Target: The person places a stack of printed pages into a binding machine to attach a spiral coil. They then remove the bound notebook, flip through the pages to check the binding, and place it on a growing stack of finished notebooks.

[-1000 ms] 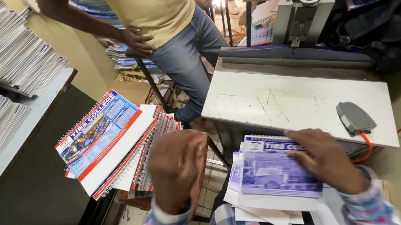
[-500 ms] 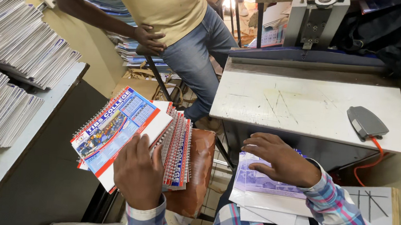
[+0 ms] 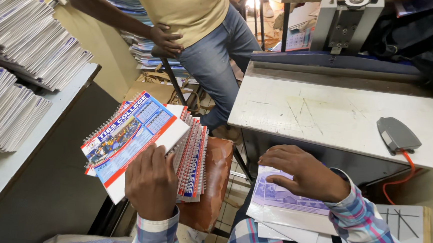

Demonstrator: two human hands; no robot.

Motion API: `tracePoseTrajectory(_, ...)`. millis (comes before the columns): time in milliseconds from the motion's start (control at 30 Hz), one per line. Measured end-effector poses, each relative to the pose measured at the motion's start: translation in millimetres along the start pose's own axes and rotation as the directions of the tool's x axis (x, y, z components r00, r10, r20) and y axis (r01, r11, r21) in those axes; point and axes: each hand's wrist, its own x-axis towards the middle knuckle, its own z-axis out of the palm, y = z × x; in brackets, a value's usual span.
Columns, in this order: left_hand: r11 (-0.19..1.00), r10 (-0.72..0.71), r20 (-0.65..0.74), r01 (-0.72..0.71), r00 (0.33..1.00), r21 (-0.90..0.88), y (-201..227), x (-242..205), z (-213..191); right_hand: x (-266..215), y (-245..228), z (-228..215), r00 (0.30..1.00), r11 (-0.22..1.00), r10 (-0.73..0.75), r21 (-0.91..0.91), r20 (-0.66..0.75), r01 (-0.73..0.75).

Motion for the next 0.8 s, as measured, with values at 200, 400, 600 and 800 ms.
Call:
tracePoseTrajectory(200,0.998,0.055,-0.172,-0.059,0.984,-0.019,17,-6,5,-2,2,3,1.0,1.0,-0.001,-0.001,0.011,0.001)
tracePoseTrajectory(400,0.98,0.127,-0.365,-0.174,0.922,-0.097,3,26,-43,-6,2,-1,0.999,0.999,-0.037,-0.004,-0.004,0.037)
tracePoseTrajectory(600,0.632,-0.461,-0.24,0.126,0.855,-0.765,76,43,-122,10,-28,-33,0.928,0.988,0.136,0.118,-0.346,-0.101)
tracePoseTrajectory(800,-0.243,-0.607,0.311,0.202,0.731,-0.949,139,11,49,-65,61,-3,0.674,0.924,0.354,0.353,-0.648,-0.146)
